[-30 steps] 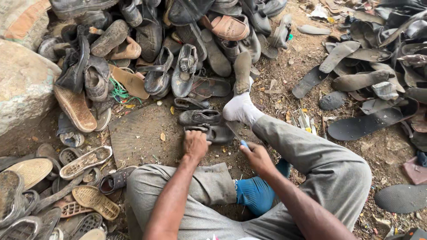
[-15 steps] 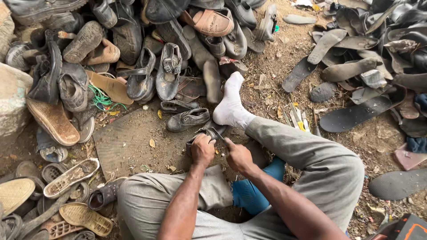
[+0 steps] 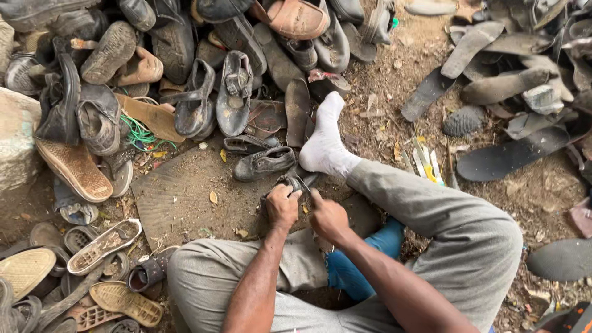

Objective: The person uses a knife and adhesive to repair several old shoes, cutting away excess material and securing the soles.

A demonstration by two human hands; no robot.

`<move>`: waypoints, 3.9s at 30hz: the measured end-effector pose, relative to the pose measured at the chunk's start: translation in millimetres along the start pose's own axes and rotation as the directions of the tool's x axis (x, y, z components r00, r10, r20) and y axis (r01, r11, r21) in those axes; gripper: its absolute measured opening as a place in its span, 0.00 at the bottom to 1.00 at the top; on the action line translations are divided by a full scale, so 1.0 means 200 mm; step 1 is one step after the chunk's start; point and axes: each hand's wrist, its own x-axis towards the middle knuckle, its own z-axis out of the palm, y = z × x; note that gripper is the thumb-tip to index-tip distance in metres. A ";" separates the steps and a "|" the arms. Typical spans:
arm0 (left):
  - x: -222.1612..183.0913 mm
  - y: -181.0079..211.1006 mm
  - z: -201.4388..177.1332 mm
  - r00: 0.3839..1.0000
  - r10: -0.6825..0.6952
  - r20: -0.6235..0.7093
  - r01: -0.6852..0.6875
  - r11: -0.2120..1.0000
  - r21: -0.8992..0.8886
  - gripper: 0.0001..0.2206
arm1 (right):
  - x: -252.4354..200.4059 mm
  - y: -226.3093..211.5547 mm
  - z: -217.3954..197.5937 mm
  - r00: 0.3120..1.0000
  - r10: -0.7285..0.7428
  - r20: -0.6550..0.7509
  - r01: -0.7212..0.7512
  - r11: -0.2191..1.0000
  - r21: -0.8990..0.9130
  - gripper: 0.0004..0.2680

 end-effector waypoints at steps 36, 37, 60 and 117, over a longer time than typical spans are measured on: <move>0.05 0.07 -0.15 0.925 -0.364 0.107 0.379 0.899 -0.219 0.09 | -0.20 -0.09 0.30 1.000 0.001 -0.029 0.011 0.905 0.425 0.12; 0.05 0.11 -0.18 0.933 -0.288 0.218 0.322 0.936 -0.141 0.11 | -0.19 -0.11 0.27 1.000 0.013 0.000 -0.011 0.903 0.430 0.12; -0.26 0.26 0.18 0.978 -0.197 0.068 0.206 0.964 -0.165 0.13 | -0.52 0.11 0.01 0.989 0.148 -0.003 -0.141 0.942 0.305 0.11; 0.02 -0.05 0.14 0.993 0.058 -0.100 -0.061 0.998 -0.032 0.10 | 0.08 0.10 0.00 1.000 -0.004 0.017 -0.003 0.918 0.397 0.11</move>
